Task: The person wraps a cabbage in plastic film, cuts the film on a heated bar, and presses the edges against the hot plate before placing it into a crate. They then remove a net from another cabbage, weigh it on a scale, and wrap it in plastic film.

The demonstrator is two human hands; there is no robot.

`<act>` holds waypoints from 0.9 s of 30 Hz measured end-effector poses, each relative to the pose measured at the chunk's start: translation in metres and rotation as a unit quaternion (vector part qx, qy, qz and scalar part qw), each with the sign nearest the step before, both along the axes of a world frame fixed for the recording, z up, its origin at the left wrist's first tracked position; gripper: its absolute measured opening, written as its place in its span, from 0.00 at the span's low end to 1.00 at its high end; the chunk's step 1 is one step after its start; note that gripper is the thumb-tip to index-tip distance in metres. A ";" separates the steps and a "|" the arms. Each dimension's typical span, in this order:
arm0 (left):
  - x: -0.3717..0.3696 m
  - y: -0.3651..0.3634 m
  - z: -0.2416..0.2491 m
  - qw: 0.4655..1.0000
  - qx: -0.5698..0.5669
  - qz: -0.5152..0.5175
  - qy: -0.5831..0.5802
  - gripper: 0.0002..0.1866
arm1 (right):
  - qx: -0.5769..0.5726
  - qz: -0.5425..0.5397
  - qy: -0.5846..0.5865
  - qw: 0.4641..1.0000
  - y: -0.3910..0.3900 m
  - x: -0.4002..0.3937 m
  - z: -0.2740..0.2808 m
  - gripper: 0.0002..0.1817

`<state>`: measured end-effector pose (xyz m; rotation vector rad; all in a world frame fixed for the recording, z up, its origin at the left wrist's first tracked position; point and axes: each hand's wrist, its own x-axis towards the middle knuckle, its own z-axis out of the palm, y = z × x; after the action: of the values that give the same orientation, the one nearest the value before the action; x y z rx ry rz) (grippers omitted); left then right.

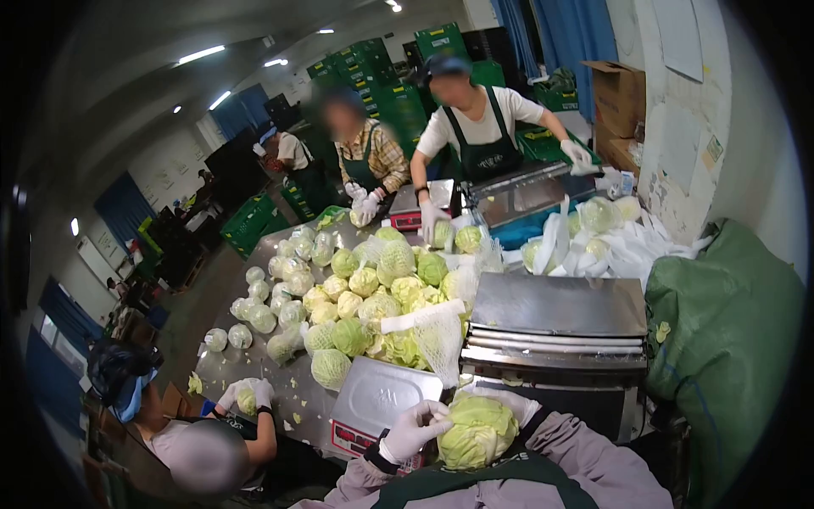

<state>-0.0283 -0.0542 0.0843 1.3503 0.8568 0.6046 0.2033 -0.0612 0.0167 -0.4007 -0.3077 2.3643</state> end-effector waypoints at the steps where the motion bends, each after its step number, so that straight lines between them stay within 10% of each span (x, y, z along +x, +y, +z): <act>1: -0.001 0.006 0.003 0.999 -0.023 -0.032 0.012 0.14 | -0.003 -0.002 -0.018 1.000 0.001 0.000 0.000 0.20; 12: -0.040 0.002 0.008 0.977 -0.122 -0.057 -0.168 0.06 | -0.033 -0.029 -0.062 0.997 -0.005 0.001 0.008 0.23; 15: -0.046 0.031 -0.032 0.988 -0.019 0.141 -0.064 0.21 | -0.008 -0.035 -0.024 0.999 -0.005 -0.001 0.008 0.23; 17: -0.041 0.035 -0.045 0.915 0.268 0.227 0.197 0.48 | 0.026 -0.028 -0.021 0.999 -0.003 -0.002 0.007 0.23; 21: 0.011 -0.001 0.002 0.981 0.167 0.064 -0.073 0.49 | -0.041 -0.041 -0.054 0.997 0.001 -0.003 -0.002 0.23; 24: 0.031 -0.006 0.004 0.943 0.326 -0.026 0.061 0.43 | 0.193 -0.068 -0.224 0.953 -0.001 0.000 -0.001 0.27; 27: 0.033 -0.005 0.000 0.929 0.348 -0.065 0.112 0.37 | 0.161 -0.068 -0.205 0.963 -0.005 -0.002 0.013 0.27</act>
<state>0.0050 -0.0590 0.0842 2.1373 0.7495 0.6900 0.2012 -0.0658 0.0297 -0.7266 -0.8184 2.0355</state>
